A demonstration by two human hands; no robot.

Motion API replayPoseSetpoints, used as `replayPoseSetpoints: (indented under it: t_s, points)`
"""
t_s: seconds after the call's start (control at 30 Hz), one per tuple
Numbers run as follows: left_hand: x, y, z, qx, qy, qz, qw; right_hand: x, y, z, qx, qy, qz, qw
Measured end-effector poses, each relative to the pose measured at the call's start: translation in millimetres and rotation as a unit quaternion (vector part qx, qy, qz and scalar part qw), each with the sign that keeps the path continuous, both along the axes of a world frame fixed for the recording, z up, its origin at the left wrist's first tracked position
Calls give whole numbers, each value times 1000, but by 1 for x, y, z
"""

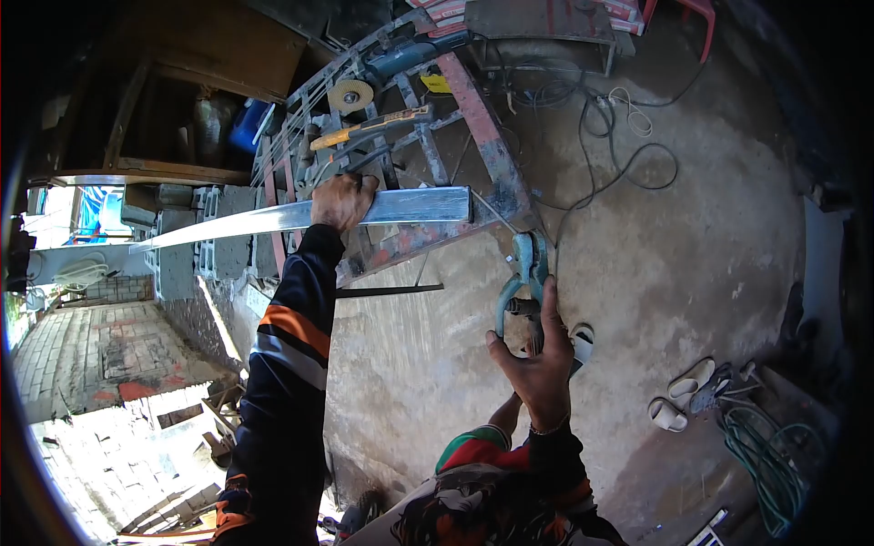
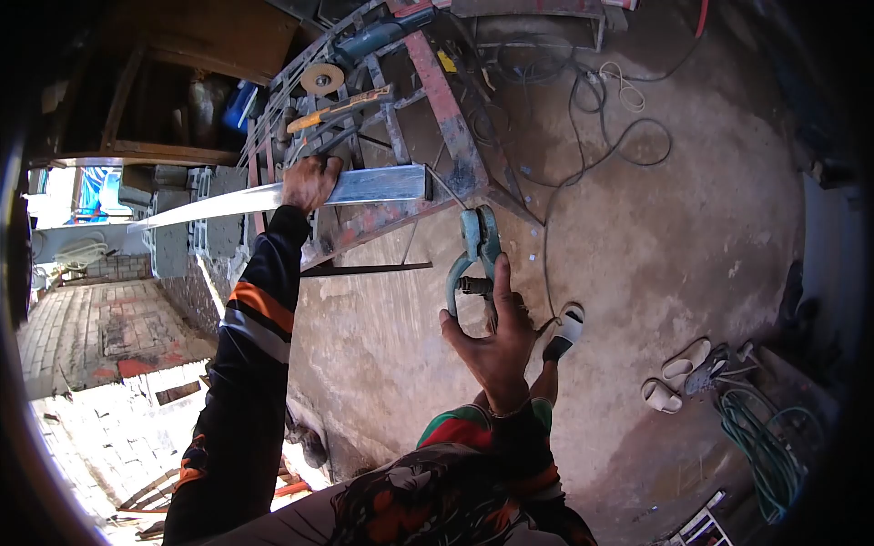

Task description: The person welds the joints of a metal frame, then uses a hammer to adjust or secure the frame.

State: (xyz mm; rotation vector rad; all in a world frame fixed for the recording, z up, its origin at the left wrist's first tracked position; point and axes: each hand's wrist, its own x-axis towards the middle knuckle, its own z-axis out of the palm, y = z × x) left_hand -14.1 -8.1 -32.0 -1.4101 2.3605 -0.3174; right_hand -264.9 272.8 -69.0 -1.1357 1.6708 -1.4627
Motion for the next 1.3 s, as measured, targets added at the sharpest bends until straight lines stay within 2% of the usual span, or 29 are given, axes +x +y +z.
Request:
replayPoseSetpoints:
  t_s: [0.2, 0.27, 0.4, 0.47, 0.5, 0.57, 0.6, 0.63, 0.7, 0.77, 1.3]
  points:
    - [-2, -1, 2, 10, -2, -1, 1000, 3, -6, -1, -15, 26, -10, 999]
    - [-2, -1, 2, 12, -3, 5, 1000, -1, -4, 5, 26, 42, 6, 999]
    - [-1, -2, 0, 15, -14, 9, 1000, 0, -5, 4, 30, 25, 14, 999]
    - [-2, -2, 1, 15, -13, 9, 1000, 4, -6, -2, -13, -85, 4, 996]
    - [-2, -1, 1, 15, -13, 10, 1000, 3, -6, 0, -14, -85, 3, 996]
    - [-2, -1, 2, 18, -14, 11, 1000, -1, -5, 8, 58, -221, 13, 973]
    - [-1, -2, 0, 21, -14, 13, 1000, -2, -4, 11, 57, -221, 12, 974]
    - [0, -1, -4, -8, -12, -9, 1000, -1, -4, 15, 81, -185, 12, 979]
    - [2, -1, -4, 9, 3, 18, 1000, 2, -2, 13, 103, -149, 12, 983]
    - [-1, -1, -1, 12, 1, 26, 1000, 5, -2, 6, -39, 47, -24, 998]
    - [0, -3, -3, 17, -4, 36, 999, 11, -5, -15, -48, 126, -37, 990]
